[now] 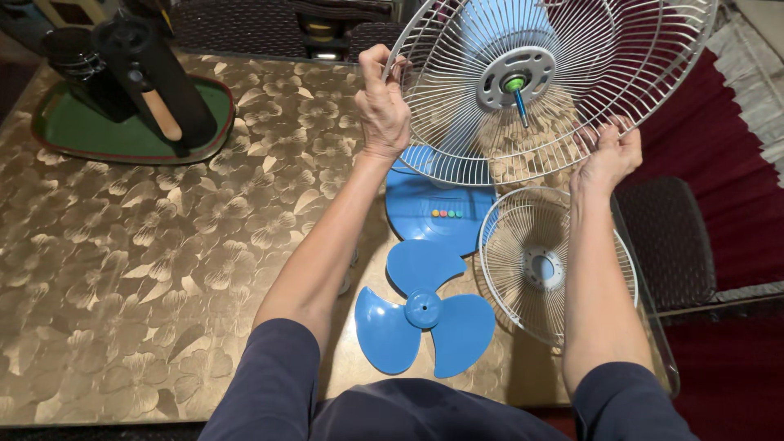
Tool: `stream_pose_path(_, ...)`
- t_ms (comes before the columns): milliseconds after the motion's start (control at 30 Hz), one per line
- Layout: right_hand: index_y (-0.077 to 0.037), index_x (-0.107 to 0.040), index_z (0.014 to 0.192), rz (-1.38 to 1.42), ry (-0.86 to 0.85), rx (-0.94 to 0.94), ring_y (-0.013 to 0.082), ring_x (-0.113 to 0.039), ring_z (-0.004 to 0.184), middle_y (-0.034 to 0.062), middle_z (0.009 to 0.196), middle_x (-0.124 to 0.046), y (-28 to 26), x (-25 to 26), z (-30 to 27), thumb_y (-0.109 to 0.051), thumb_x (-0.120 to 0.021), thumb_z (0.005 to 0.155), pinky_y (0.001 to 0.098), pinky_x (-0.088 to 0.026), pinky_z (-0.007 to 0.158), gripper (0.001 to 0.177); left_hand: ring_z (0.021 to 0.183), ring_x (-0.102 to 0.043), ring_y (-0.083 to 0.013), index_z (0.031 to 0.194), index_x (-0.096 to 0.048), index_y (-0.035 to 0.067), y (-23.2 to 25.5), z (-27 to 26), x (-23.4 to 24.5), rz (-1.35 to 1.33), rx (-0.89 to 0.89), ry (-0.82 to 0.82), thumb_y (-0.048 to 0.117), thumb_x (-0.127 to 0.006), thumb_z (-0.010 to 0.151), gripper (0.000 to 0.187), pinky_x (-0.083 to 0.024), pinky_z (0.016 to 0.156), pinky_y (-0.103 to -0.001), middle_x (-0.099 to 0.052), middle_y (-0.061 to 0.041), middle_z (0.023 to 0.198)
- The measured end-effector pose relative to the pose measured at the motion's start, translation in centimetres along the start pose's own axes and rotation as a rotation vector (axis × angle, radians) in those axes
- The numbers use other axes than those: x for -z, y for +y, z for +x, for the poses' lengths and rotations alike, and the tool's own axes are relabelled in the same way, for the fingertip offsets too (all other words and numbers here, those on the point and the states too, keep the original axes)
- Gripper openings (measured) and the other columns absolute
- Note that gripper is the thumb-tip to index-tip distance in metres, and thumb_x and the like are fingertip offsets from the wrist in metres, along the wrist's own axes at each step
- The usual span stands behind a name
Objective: The person disassembles a blue electric fan on a table. They remove the front grille, unscrew the central hub to detach the fan blades, then remove the rear grille and place all parts on the table.
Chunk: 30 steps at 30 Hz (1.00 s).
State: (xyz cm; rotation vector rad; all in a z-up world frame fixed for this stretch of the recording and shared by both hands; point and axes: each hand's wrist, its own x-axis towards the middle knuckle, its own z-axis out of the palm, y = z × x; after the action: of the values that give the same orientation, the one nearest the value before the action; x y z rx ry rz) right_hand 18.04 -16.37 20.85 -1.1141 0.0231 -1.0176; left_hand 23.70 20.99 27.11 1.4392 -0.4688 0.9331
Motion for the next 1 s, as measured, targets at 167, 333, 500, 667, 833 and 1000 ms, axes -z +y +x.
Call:
stream_pose_path(167,-0.001,-0.062,0.109,-0.028,0.016,-0.052,0.0215,-0.071,0.066,0.0065,0.086,-0.062,0.2,-0.4,-0.2,0.003,-0.053,0.106,0.0339,-0.061,0.059,0.010,0.102,-0.078,-0.0274,0.124,-0.044,0.008,-0.8,-0.1,0.1,-0.022,-0.029,0.010,-0.009,-0.042,0.102,0.028,-0.062,0.087,-0.035,-0.073,-0.014,0.105)
stream_pose_path(333,0.003,-0.062,0.109,-0.006,-0.024,0.004,0.0193,-0.068,0.076,0.0094,0.094,-0.066,0.8,-0.8,0.1,0.006,-0.052,0.109,0.0382,-0.066,0.071,0.010,0.097,-0.079,-0.0238,0.123,-0.043,0.007,-1.4,-0.2,0.0,0.000,-0.018,-0.013,-0.006,-0.042,0.104,0.023,-0.062,0.082,-0.033,-0.073,-0.012,0.105)
stream_pose_path(500,0.001,-0.063,0.109,-0.005,0.013,-0.002,0.0172,-0.066,0.074,0.0084,0.091,-0.064,2.0,-0.4,0.7,0.004,-0.052,0.107,0.0367,-0.065,0.069,0.012,0.100,-0.079,-0.0249,0.124,-0.042,0.008,-1.7,-0.2,-0.3,-0.001,-0.084,-0.007,-0.007,-0.046,0.106,0.023,-0.064,0.085,-0.034,-0.072,-0.012,0.106)
stream_pose_path(667,0.001,-0.062,0.111,-0.005,0.004,-0.002,0.0173,-0.066,0.080,0.0082,0.095,-0.065,3.2,-0.6,1.0,0.004,-0.048,0.108,0.0373,-0.066,0.074,0.014,0.094,-0.078,-0.0230,0.125,-0.043,0.009,-1.7,-0.1,0.1,0.023,-0.062,-0.019,-0.007,-0.050,0.102,0.029,-0.062,0.081,-0.034,-0.070,-0.013,0.103)
stream_pose_path(833,0.001,-0.063,0.114,-0.215,0.006,0.042,0.0134,-0.063,0.082,0.0065,0.098,-0.066,2.9,-0.1,0.5,0.001,-0.051,0.110,0.0322,-0.060,0.073,0.012,0.092,-0.081,-0.0198,0.134,-0.049,0.010,-0.8,0.4,0.9,-0.086,0.042,-0.056,-0.003,-0.057,0.097,0.041,-0.062,0.080,-0.032,-0.079,-0.009,0.099)
stream_pose_path(1000,0.002,-0.063,0.110,-0.178,-0.004,-0.080,0.0136,-0.065,0.077,0.0066,0.092,-0.068,3.0,0.4,0.2,-0.006,-0.052,0.110,0.0317,-0.059,0.069,0.014,0.089,-0.075,-0.0192,0.142,-0.056,0.019,0.3,0.6,1.3,0.046,-0.095,-0.013,0.001,-0.067,0.101,0.046,-0.059,0.081,-0.031,-0.074,-0.011,0.103)
